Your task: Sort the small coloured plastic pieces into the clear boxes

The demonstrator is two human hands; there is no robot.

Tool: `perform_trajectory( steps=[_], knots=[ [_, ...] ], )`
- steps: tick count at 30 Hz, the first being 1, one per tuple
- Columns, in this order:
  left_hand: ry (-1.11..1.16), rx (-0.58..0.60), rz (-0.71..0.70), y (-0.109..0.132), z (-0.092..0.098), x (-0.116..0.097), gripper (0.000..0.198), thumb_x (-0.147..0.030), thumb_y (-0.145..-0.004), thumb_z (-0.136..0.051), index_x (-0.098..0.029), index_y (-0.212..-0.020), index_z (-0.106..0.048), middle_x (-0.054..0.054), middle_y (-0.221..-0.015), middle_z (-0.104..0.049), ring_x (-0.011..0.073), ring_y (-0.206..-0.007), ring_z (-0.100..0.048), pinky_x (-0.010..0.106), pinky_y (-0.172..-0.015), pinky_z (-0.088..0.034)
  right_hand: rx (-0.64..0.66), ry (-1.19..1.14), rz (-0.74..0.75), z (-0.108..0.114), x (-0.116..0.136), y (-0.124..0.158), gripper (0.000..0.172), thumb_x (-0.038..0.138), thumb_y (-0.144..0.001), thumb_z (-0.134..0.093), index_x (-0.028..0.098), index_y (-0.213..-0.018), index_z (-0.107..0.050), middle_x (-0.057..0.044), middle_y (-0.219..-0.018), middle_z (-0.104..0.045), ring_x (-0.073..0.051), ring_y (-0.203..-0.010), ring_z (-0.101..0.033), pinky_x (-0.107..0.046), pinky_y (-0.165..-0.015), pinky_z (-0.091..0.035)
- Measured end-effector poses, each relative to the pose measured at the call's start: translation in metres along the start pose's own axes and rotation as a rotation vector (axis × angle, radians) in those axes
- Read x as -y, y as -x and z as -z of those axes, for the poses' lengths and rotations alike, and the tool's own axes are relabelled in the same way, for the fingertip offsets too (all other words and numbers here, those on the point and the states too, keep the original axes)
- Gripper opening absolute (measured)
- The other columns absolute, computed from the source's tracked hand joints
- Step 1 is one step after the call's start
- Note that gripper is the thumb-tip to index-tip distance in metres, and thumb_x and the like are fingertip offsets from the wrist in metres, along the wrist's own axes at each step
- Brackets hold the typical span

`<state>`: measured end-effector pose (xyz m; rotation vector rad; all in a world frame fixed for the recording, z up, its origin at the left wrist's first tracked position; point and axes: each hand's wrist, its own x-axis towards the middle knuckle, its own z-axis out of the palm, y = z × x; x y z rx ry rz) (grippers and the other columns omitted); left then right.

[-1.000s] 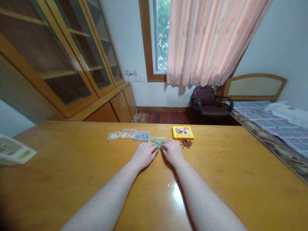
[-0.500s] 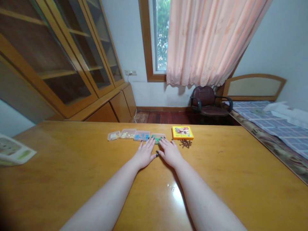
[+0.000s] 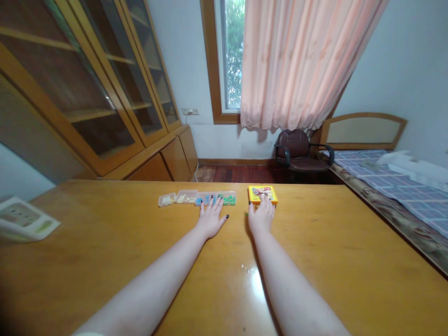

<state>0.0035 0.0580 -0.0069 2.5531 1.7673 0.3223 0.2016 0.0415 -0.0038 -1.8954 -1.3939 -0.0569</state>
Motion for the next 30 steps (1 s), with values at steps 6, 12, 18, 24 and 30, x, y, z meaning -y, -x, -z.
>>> perform_trajectory(
  steps=[6, 12, 18, 24, 30],
  knots=[
    [-0.039, -0.027, 0.034, 0.001, 0.001, 0.0, 0.072, -0.056, -0.086, -0.031, -0.021, -0.146, -0.011, 0.007, -0.153, -0.009, 0.0295, -0.14, -0.005, 0.058, -0.109, -0.001, 0.03, 0.121, -0.262, 0.005, -0.014, -0.011, 0.067, 0.041, -0.083, -0.044, 0.002, -0.136, -0.032, -0.024, -0.143, -0.03, -0.034, -0.132, -0.026, -0.051, -0.106, -0.018],
    [-0.03, -0.052, 0.035, 0.001, 0.002, -0.001, 0.071, -0.056, -0.086, -0.033, -0.024, -0.146, -0.012, 0.007, -0.154, -0.006, 0.0291, -0.14, -0.006, 0.056, -0.11, -0.002, 0.161, 0.25, 0.072, 0.027, -0.04, -0.029, 0.047, 0.035, -0.089, -0.036, 0.016, -0.132, -0.044, -0.014, -0.14, -0.039, -0.029, -0.128, -0.033, -0.051, -0.103, -0.02],
    [0.012, -0.043, 0.047, 0.003, 0.005, -0.003, 0.07, -0.057, -0.085, -0.036, -0.024, -0.144, -0.019, 0.008, -0.153, -0.008, 0.03, -0.14, -0.008, 0.056, -0.11, -0.003, 0.291, 0.16, 0.532, 0.035, -0.029, -0.011, 0.029, 0.033, -0.088, -0.045, 0.018, -0.101, -0.065, -0.008, -0.099, -0.065, -0.021, -0.091, -0.055, -0.032, -0.083, -0.037],
    [0.076, -0.08, -0.084, 0.008, 0.016, -0.006, 0.055, -0.049, -0.087, -0.037, -0.027, -0.138, -0.036, 0.004, -0.145, -0.036, 0.027, -0.138, -0.015, 0.057, -0.11, 0.003, 0.292, 0.195, 0.45, 0.024, -0.013, -0.002, 0.031, 0.033, -0.089, -0.044, 0.02, -0.106, -0.065, -0.009, -0.103, -0.064, -0.022, -0.094, -0.054, -0.034, -0.082, -0.036],
    [0.079, -0.099, 0.046, 0.006, 0.018, -0.008, 0.059, -0.041, -0.085, -0.042, -0.02, -0.14, -0.032, 0.008, -0.146, -0.033, 0.0298, -0.137, -0.017, 0.06, -0.108, 0.0, 0.348, 0.132, 0.408, 0.012, 0.005, -0.009, 0.047, 0.034, -0.084, -0.051, 0.015, -0.127, -0.05, -0.013, -0.129, -0.052, -0.025, -0.117, -0.046, -0.038, -0.097, -0.032]
  ],
)
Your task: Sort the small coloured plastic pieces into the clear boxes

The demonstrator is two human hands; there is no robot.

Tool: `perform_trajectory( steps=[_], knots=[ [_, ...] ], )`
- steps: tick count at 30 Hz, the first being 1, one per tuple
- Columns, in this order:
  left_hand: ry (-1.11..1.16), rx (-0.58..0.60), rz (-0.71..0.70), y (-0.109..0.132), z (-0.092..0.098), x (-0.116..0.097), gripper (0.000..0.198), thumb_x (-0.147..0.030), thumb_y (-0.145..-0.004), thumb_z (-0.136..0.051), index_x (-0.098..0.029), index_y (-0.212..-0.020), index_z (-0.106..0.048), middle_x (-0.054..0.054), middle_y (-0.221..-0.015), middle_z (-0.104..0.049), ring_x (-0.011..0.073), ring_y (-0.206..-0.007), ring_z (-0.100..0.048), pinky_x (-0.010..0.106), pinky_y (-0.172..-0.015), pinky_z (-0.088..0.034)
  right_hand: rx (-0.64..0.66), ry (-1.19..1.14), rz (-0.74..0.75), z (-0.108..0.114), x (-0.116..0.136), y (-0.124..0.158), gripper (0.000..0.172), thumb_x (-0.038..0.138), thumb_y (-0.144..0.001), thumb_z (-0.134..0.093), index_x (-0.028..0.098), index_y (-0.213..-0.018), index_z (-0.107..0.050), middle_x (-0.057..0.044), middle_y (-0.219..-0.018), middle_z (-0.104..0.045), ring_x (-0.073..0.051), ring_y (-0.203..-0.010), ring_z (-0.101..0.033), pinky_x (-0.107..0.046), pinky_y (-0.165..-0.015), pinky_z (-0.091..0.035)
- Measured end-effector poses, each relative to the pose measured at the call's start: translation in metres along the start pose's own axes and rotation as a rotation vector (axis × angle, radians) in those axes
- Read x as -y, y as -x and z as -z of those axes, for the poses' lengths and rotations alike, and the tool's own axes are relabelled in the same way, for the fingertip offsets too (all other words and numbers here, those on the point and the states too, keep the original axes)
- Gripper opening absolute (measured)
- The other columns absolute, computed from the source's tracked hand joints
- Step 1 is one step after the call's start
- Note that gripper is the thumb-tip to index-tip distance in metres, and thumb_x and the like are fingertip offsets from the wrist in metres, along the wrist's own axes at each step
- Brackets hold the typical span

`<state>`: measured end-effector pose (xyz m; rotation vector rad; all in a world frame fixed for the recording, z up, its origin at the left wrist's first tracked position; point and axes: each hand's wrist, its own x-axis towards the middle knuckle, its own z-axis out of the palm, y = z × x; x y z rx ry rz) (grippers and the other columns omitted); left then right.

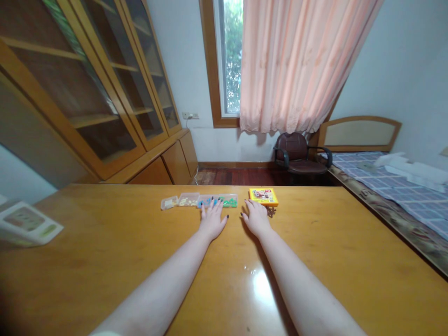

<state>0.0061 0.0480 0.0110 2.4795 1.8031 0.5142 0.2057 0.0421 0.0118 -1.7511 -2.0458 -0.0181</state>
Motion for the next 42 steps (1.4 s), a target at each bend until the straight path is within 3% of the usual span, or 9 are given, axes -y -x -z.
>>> perform_trajectory(
  steps=[3, 7, 12, 16, 21, 26, 32, 38, 42],
  knots=[
    [0.03, -0.006, -0.087, 0.001, 0.003, -0.001, 0.05, -0.037, -0.086, -0.042, -0.024, -0.135, -0.041, 0.006, -0.138, -0.045, 0.0272, -0.135, -0.024, 0.06, -0.109, 0.001, 0.023, -0.014, -0.08, -0.009, 0.013, -0.013, 0.061, 0.04, -0.083, -0.052, 0.012, -0.135, -0.039, -0.017, -0.138, -0.042, -0.028, -0.127, -0.037, -0.042, -0.102, -0.027],
    [0.062, -0.06, -0.188, 0.003, 0.004, 0.0, 0.04, -0.031, -0.088, -0.04, -0.026, -0.126, -0.05, 0.003, -0.133, -0.052, 0.0211, -0.131, -0.032, 0.05, -0.113, -0.002, 0.055, -0.006, 0.06, -0.02, 0.024, -0.02, 0.07, 0.043, -0.079, -0.055, 0.016, -0.139, -0.033, -0.016, -0.147, -0.028, -0.029, -0.135, -0.023, -0.049, -0.108, -0.015],
    [0.068, -0.062, -0.076, 0.0, -0.002, 0.002, 0.069, -0.047, -0.082, -0.05, -0.016, -0.14, -0.03, 0.012, -0.146, -0.031, 0.0293, -0.138, -0.017, 0.056, -0.111, -0.001, 0.123, -0.023, 0.212, -0.018, 0.024, -0.015, 0.06, 0.037, -0.075, -0.061, 0.019, -0.131, -0.046, -0.013, -0.134, -0.047, -0.03, -0.13, -0.032, -0.053, -0.108, -0.009],
    [0.244, -0.041, -0.096, -0.001, -0.003, 0.008, 0.069, -0.046, -0.083, -0.05, -0.017, -0.141, -0.028, 0.012, -0.144, -0.035, 0.0288, -0.138, -0.015, 0.056, -0.111, 0.001, 0.065, -0.13, 0.25, -0.009, 0.024, -0.013, 0.053, 0.036, -0.077, -0.06, 0.017, -0.125, -0.051, -0.013, -0.122, -0.056, -0.025, -0.116, -0.048, -0.048, -0.107, -0.021],
    [0.833, -0.022, -0.095, 0.0, -0.006, 0.016, 0.076, -0.043, -0.08, -0.057, -0.017, -0.142, -0.022, 0.014, -0.148, -0.026, 0.0253, -0.136, -0.025, 0.042, -0.111, -0.023, -0.018, -0.261, 0.349, 0.0, 0.031, -0.009, 0.052, 0.036, -0.078, -0.059, 0.018, -0.126, -0.05, -0.012, -0.119, -0.058, -0.024, -0.11, -0.052, -0.041, -0.096, -0.039],
    [1.367, 0.144, 0.016, -0.006, -0.004, 0.022, 0.089, -0.043, -0.064, -0.074, -0.012, -0.136, -0.034, 0.019, -0.132, -0.049, 0.0276, -0.12, -0.048, 0.04, -0.102, -0.038, -0.079, -0.249, 0.372, 0.007, 0.036, -0.006, 0.056, 0.048, -0.08, -0.057, 0.015, -0.125, -0.05, -0.013, -0.115, -0.061, -0.024, -0.104, -0.056, -0.039, -0.092, -0.042],
    [1.497, 0.115, 0.187, -0.013, -0.007, 0.024, 0.088, -0.045, -0.052, -0.081, -0.009, -0.126, -0.048, 0.019, -0.121, -0.058, 0.0271, -0.11, -0.056, 0.039, -0.098, -0.041, -0.157, -0.145, 0.314, 0.008, 0.036, -0.004, 0.057, 0.054, -0.085, -0.047, 0.013, -0.124, -0.053, -0.013, -0.106, -0.066, -0.024, -0.096, -0.059, -0.036, -0.089, -0.042],
    [1.55, 0.033, 0.3, -0.015, -0.024, 0.02, 0.082, -0.053, -0.053, -0.078, -0.008, -0.118, -0.055, 0.019, -0.113, -0.063, 0.0271, -0.1, -0.061, 0.041, -0.092, -0.045, -0.184, -0.079, 0.257, 0.002, 0.039, -0.003, 0.049, 0.046, -0.091, -0.041, 0.013, -0.126, -0.053, -0.011, -0.093, -0.07, -0.021, -0.083, -0.063, -0.031, -0.078, -0.045],
    [1.573, 0.033, 0.325, -0.015, -0.024, 0.017, 0.078, -0.052, -0.054, -0.078, -0.009, -0.116, -0.056, 0.018, -0.11, -0.064, 0.0266, -0.097, -0.063, 0.041, -0.091, -0.046, -0.204, -0.06, 0.264, -0.001, 0.041, -0.003, 0.045, 0.043, -0.093, -0.039, 0.014, -0.122, -0.056, -0.011, -0.088, -0.071, -0.021, -0.08, -0.063, -0.032, -0.077, -0.045]
  ],
)
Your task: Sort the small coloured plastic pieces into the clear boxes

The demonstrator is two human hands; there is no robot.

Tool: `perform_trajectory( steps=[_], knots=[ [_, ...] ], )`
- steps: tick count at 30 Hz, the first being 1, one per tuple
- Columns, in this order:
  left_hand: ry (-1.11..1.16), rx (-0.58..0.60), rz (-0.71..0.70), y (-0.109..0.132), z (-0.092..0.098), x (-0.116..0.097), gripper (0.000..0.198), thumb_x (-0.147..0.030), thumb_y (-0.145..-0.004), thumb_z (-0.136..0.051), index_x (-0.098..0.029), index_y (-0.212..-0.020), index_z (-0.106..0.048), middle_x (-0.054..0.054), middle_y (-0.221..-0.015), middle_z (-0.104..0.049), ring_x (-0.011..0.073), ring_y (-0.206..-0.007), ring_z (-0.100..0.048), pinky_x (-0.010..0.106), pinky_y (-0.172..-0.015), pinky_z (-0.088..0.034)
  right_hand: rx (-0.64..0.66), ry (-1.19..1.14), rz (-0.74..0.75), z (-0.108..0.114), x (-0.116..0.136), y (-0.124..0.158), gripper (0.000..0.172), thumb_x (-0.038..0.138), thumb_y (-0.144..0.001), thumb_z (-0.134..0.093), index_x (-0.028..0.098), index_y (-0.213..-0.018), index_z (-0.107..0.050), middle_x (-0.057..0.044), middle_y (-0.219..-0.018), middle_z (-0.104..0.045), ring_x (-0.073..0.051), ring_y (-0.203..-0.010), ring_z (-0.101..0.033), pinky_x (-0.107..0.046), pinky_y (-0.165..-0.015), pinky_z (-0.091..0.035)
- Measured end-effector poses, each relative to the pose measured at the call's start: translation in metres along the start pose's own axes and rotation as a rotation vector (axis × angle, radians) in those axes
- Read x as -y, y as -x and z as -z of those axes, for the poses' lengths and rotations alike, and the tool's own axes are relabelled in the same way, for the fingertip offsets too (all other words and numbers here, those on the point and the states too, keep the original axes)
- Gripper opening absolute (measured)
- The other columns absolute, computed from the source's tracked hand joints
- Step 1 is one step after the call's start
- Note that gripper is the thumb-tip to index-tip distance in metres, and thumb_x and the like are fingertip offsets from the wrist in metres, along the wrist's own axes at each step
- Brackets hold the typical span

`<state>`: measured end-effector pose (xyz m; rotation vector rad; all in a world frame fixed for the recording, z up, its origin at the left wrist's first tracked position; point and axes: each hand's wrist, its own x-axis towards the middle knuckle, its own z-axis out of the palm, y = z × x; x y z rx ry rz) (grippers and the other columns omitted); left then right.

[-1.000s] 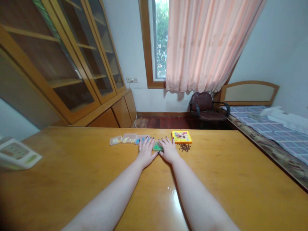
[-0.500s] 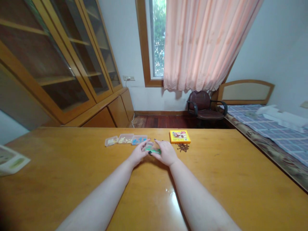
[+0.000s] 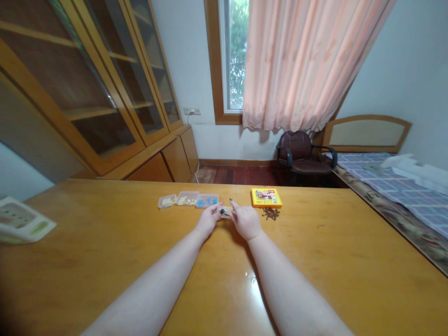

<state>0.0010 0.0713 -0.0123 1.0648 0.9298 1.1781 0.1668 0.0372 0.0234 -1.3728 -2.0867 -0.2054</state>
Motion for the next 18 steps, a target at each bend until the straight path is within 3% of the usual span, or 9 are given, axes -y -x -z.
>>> perform_trajectory(
  steps=[6, 11, 13, 18],
  knots=[
    [0.03, 0.021, 0.003, 0.003, -0.002, -0.005, 0.083, -0.052, -0.053, -0.079, -0.007, -0.117, -0.054, 0.02, -0.112, -0.063, 0.0278, -0.101, -0.061, 0.042, -0.093, -0.045, 0.006, 0.001, -0.003, -0.002, 0.0, 0.002, 0.042, 0.04, -0.094, -0.037, 0.015, -0.12, -0.06, -0.011, -0.086, -0.07, -0.02, -0.079, -0.063, -0.031, -0.077, -0.046],
    [-0.021, 0.033, -0.031, 0.006, -0.006, -0.008, 0.072, -0.036, -0.057, -0.08, -0.008, -0.117, -0.053, 0.018, -0.113, -0.062, 0.0266, -0.105, -0.059, 0.041, -0.096, -0.043, -0.045, -0.03, -0.101, -0.002, -0.002, 0.001, 0.041, 0.039, -0.094, -0.038, 0.016, -0.119, -0.06, -0.01, -0.086, -0.071, -0.019, -0.08, -0.064, -0.03, -0.08, -0.046],
    [-0.024, 0.051, -0.032, 0.007, -0.006, -0.009, 0.073, -0.027, -0.061, -0.078, -0.012, -0.125, -0.046, 0.017, -0.115, -0.061, 0.0248, -0.106, -0.058, 0.04, -0.096, -0.044, -0.072, -0.081, -0.117, -0.002, -0.004, 0.0, 0.04, 0.041, -0.092, -0.042, 0.016, -0.117, -0.06, -0.009, -0.09, -0.071, -0.019, -0.084, -0.064, -0.03, -0.082, -0.046],
    [-0.056, 0.195, -0.016, 0.013, -0.005, -0.015, 0.103, -0.013, -0.058, -0.077, -0.022, -0.142, -0.018, 0.014, -0.119, -0.056, 0.0236, -0.105, -0.059, 0.041, -0.091, -0.046, -0.138, -0.219, -0.267, 0.0, -0.017, -0.002, 0.037, 0.043, -0.088, -0.047, 0.018, -0.111, -0.063, -0.008, -0.088, -0.071, -0.019, -0.08, -0.065, -0.029, -0.078, -0.048]
  ],
)
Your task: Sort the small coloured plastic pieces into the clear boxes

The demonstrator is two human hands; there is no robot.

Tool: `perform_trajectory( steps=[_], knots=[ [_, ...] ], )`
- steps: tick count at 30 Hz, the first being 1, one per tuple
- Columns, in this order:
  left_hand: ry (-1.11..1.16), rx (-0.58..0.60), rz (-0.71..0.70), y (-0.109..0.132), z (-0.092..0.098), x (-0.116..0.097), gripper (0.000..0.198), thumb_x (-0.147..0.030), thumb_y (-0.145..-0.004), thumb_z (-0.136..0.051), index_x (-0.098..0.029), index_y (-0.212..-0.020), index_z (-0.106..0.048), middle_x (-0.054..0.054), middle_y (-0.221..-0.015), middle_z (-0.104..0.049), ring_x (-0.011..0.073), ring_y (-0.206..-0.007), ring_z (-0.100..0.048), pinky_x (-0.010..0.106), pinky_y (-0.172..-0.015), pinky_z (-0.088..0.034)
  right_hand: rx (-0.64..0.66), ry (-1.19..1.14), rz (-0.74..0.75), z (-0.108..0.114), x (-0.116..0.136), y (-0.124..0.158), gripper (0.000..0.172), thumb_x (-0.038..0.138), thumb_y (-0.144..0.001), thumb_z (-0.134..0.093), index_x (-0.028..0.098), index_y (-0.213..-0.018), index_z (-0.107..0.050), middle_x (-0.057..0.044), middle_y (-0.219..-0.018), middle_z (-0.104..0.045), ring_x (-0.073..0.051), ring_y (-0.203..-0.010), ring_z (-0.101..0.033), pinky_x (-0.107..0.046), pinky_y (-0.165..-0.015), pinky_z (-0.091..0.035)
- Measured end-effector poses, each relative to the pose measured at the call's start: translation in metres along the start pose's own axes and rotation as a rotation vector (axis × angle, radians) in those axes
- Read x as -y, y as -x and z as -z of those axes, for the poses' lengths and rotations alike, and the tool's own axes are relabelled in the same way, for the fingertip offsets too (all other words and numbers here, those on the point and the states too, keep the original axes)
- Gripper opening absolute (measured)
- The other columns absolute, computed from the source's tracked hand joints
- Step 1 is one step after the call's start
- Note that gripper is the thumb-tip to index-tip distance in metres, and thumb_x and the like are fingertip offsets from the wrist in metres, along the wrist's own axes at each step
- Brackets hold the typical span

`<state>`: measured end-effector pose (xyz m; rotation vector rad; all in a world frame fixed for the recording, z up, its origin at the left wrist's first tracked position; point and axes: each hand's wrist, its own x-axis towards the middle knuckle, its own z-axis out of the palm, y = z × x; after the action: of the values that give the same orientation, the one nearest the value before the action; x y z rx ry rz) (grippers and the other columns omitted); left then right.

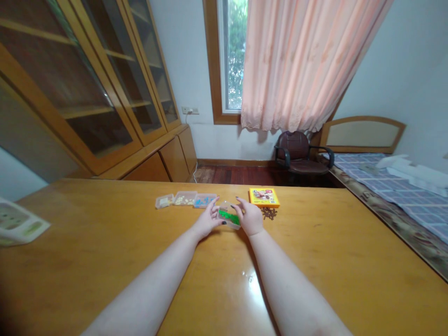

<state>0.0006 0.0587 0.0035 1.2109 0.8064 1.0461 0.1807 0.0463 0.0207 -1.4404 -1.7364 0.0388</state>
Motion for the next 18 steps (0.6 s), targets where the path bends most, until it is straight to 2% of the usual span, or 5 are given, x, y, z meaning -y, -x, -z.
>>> perform_trajectory(
  steps=[4, 9, 12, 16, 18],
  knots=[
    [-0.271, 0.101, -0.1, 0.007, 0.001, -0.004, 0.109, -0.013, -0.057, -0.078, -0.026, -0.144, -0.013, 0.01, -0.12, -0.056, 0.0235, -0.111, -0.055, 0.044, -0.101, -0.038, -0.039, -0.182, -0.145, -0.001, -0.015, -0.008, 0.038, 0.045, -0.084, -0.05, 0.017, -0.105, -0.064, -0.007, -0.08, -0.07, -0.019, -0.072, -0.064, -0.031, -0.071, -0.049],
    [-0.556, 0.099, -0.19, 0.011, 0.007, -0.011, 0.097, -0.019, -0.062, -0.076, -0.029, -0.143, -0.023, 0.008, -0.131, -0.049, 0.0249, -0.124, -0.044, 0.044, -0.108, -0.029, 0.018, -0.343, -0.294, -0.005, -0.028, -0.014, 0.037, 0.042, -0.081, -0.051, 0.015, -0.101, -0.065, -0.008, -0.085, -0.07, -0.021, -0.078, -0.063, -0.033, -0.073, -0.048],
    [-0.606, 0.076, -0.216, 0.009, 0.01, -0.012, 0.092, -0.02, -0.065, -0.073, -0.029, -0.142, -0.025, 0.008, -0.135, -0.046, 0.0249, -0.126, -0.04, 0.044, -0.109, -0.028, 0.09, -0.308, -0.323, -0.001, -0.027, -0.016, 0.032, 0.04, -0.08, -0.05, 0.016, -0.091, -0.068, -0.008, -0.086, -0.07, -0.021, -0.08, -0.063, -0.033, -0.075, -0.047],
    [-0.623, -0.005, -0.228, 0.007, 0.012, -0.007, 0.094, -0.021, -0.064, -0.074, -0.027, -0.143, -0.023, 0.009, -0.137, -0.044, 0.0257, -0.128, -0.038, 0.044, -0.11, -0.025, 0.111, -0.148, -0.358, 0.014, -0.025, -0.022, 0.036, 0.042, -0.083, -0.045, 0.017, -0.092, -0.069, -0.007, -0.081, -0.07, -0.02, -0.073, -0.062, -0.03, -0.069, -0.046],
    [-0.617, -0.052, -0.219, 0.005, 0.012, -0.004, 0.095, -0.021, -0.063, -0.075, -0.026, -0.143, -0.024, 0.01, -0.138, -0.043, 0.0264, -0.128, -0.038, 0.045, -0.109, -0.026, 0.22, -0.038, -0.323, 0.025, -0.028, -0.027, 0.03, 0.039, -0.081, -0.049, 0.019, -0.085, -0.071, -0.006, -0.08, -0.07, -0.02, -0.076, -0.062, -0.028, -0.068, -0.044]
  ],
)
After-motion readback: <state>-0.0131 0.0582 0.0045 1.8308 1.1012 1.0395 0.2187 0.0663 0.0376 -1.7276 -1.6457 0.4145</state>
